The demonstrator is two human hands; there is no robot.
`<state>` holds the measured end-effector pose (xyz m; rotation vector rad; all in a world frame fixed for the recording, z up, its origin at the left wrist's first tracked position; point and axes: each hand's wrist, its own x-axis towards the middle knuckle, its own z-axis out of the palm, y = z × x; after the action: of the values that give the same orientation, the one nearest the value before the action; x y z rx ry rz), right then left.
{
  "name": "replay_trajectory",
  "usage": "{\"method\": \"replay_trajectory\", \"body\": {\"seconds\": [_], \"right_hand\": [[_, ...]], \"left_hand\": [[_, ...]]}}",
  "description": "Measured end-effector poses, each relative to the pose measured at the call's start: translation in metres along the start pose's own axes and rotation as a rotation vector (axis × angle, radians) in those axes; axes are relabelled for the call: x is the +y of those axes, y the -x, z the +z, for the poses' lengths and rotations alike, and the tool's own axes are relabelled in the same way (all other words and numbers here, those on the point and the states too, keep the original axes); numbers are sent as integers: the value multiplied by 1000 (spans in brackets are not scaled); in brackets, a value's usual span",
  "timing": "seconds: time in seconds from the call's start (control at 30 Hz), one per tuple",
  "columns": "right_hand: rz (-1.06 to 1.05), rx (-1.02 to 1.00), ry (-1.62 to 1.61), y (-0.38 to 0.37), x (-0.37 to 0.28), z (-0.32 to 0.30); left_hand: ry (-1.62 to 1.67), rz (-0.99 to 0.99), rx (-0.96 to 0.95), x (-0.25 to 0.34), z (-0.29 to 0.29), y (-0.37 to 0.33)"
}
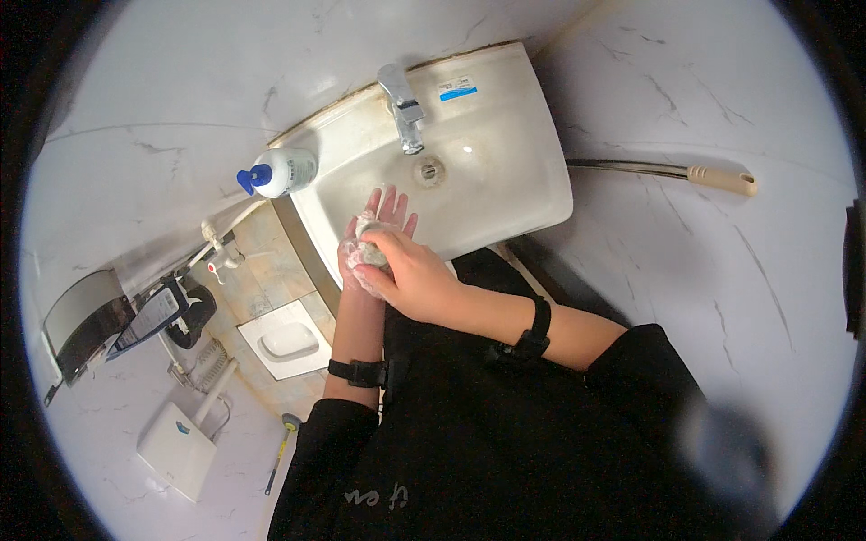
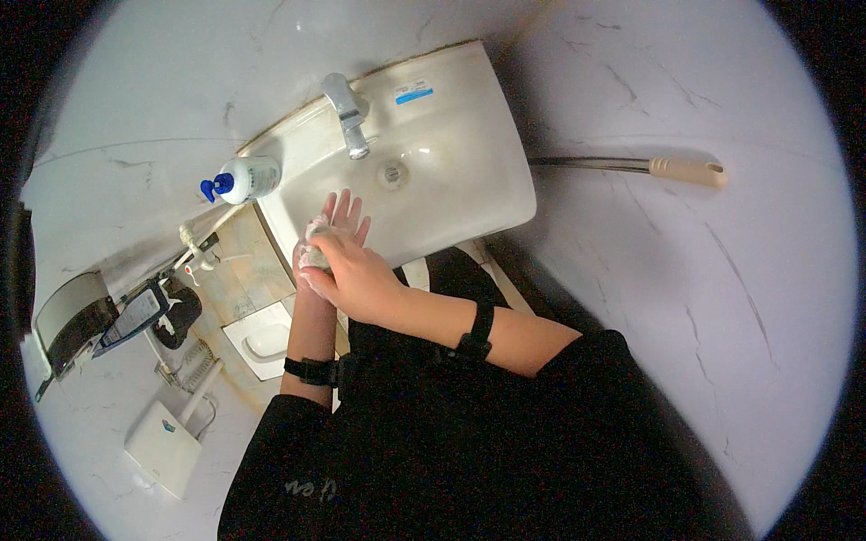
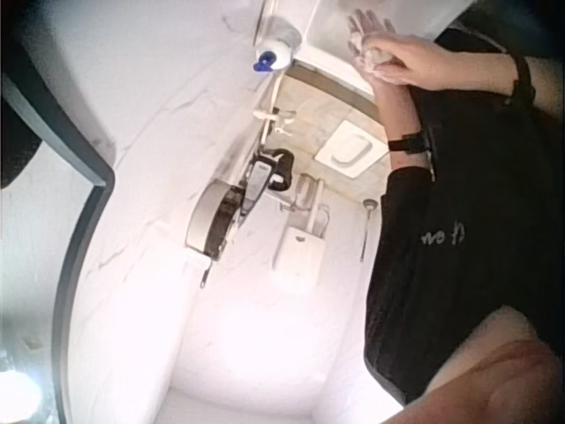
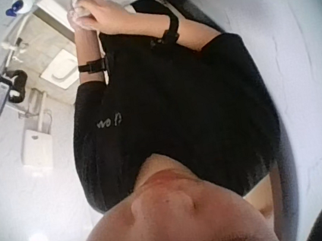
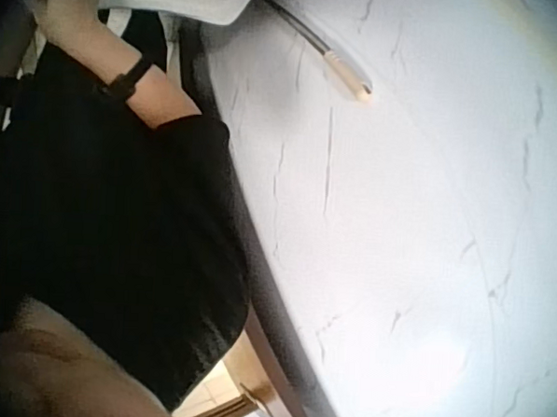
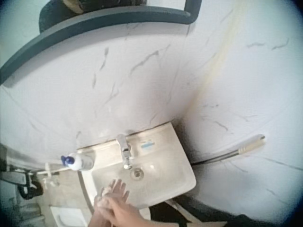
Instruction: The person cleans a pink rag with soap at a sink, wrings it out, and then washes their hands under running water.
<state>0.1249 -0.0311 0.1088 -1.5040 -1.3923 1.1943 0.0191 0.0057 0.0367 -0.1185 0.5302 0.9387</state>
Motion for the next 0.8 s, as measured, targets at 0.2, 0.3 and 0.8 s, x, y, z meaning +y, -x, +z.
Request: {"method": "replay_trajectory", "body": {"seconds": [0.2,0.3,0.8], "right_hand": [[-88,-9,93,-19,5,-18],[-157,193,123,-16,14,-13],[71,210,350,-49,46,-10]], "left_hand": [[371,-48,9,-12,19,4],[229,-60,-12,-16,34,5],[-69,-25,309,-17,38,5]]}}
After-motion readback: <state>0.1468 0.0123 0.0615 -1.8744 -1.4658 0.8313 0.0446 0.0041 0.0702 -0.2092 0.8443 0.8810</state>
